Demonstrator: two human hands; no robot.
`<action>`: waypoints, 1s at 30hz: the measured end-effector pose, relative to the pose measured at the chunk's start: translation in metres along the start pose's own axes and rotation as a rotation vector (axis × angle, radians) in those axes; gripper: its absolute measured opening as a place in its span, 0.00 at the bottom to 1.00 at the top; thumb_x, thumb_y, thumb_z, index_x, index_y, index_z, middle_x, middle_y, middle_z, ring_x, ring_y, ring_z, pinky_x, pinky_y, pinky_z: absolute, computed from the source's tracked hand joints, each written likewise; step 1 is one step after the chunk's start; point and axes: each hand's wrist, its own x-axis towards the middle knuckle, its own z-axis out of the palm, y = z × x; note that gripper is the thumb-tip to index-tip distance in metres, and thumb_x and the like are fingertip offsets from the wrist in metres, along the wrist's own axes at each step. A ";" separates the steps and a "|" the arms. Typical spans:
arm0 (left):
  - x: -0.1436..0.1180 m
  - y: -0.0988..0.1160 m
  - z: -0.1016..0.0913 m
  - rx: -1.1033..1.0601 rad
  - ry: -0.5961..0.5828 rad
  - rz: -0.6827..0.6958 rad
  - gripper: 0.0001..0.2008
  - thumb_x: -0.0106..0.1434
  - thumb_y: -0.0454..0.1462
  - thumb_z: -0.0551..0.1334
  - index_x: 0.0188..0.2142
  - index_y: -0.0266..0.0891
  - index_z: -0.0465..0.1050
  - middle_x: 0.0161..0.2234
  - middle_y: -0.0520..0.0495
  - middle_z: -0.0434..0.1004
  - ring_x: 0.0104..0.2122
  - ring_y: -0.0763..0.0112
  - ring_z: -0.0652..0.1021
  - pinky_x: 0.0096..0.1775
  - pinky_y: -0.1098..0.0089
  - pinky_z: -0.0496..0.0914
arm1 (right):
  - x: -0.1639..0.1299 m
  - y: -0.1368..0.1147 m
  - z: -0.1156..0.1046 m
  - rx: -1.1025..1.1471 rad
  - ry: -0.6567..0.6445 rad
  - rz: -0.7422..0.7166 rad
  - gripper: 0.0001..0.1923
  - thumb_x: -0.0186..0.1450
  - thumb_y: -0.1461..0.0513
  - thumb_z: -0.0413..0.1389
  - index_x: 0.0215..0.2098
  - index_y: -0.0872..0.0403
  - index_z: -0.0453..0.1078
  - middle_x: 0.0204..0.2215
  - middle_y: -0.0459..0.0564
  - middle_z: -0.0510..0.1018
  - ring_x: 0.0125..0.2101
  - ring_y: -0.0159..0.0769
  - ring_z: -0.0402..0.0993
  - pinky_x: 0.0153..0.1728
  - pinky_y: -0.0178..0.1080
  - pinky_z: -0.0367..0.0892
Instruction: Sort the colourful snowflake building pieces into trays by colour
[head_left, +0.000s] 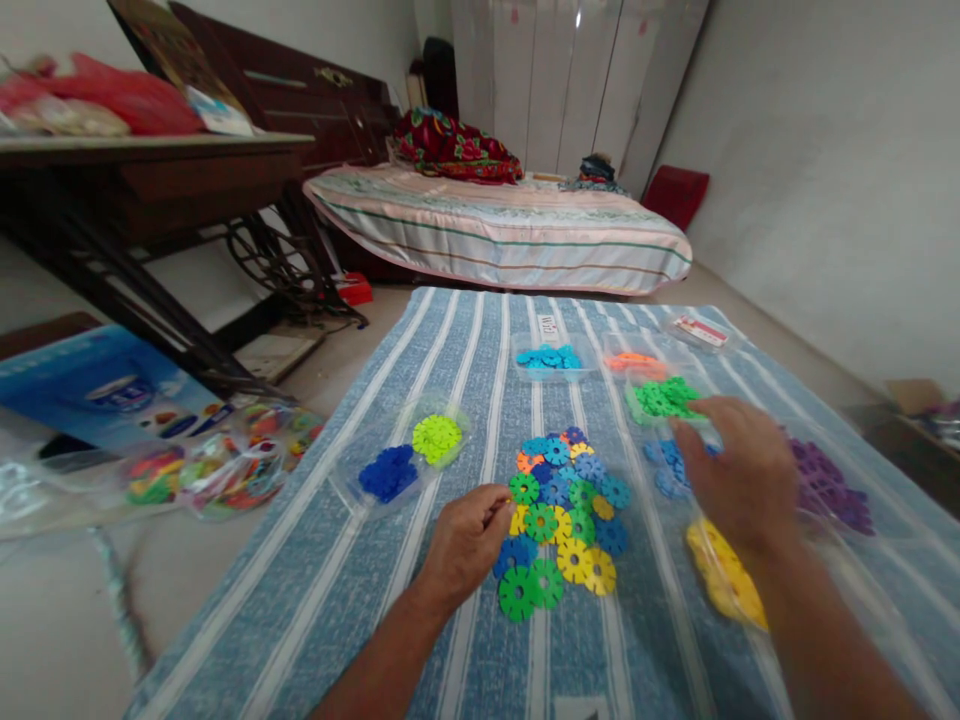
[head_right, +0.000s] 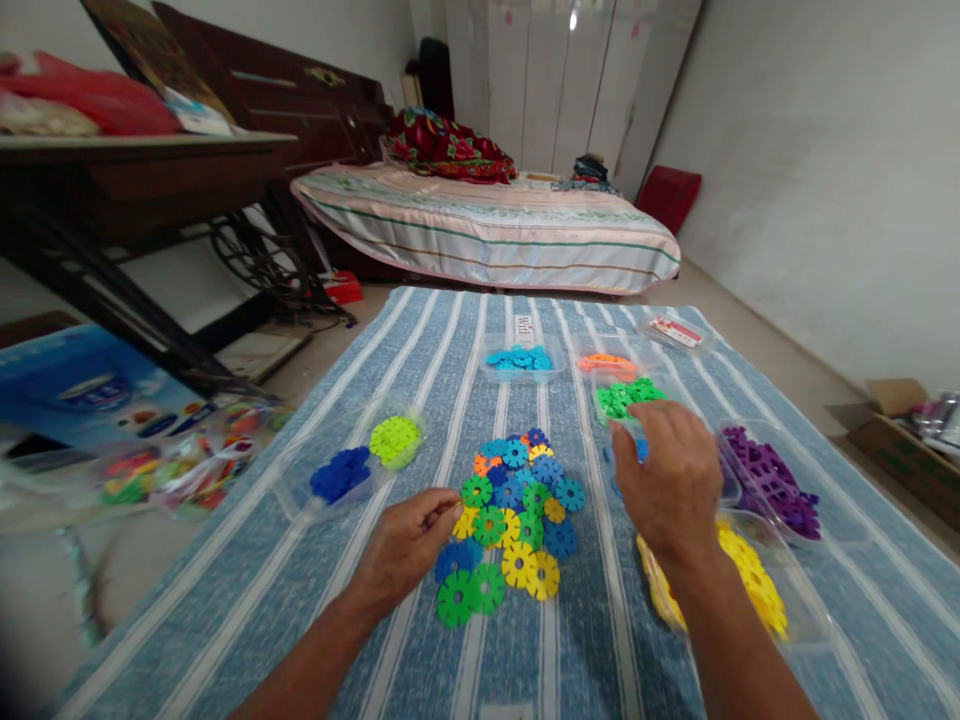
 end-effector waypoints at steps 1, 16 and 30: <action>0.000 0.000 0.000 0.003 0.001 0.000 0.09 0.61 0.38 0.55 0.32 0.40 0.74 0.26 0.52 0.77 0.26 0.74 0.75 0.28 0.76 0.68 | -0.009 -0.010 0.003 0.067 -0.050 -0.037 0.09 0.64 0.59 0.53 0.36 0.56 0.70 0.35 0.55 0.76 0.42 0.44 0.71 0.46 0.49 0.67; 0.001 -0.001 0.004 -0.063 0.109 -0.070 0.11 0.60 0.39 0.57 0.40 0.39 0.72 0.32 0.49 0.79 0.29 0.73 0.78 0.34 0.73 0.73 | -0.106 -0.130 0.007 0.454 -0.627 -0.153 0.14 0.55 0.63 0.62 0.40 0.55 0.71 0.50 0.56 0.72 0.58 0.51 0.58 0.56 0.55 0.57; 0.006 0.002 -0.002 -0.023 0.099 -0.024 0.08 0.58 0.39 0.56 0.32 0.40 0.72 0.29 0.51 0.75 0.26 0.74 0.75 0.30 0.74 0.70 | -0.030 -0.049 0.003 0.399 -0.300 -0.023 0.06 0.63 0.64 0.53 0.28 0.51 0.68 0.37 0.50 0.77 0.45 0.38 0.71 0.48 0.44 0.65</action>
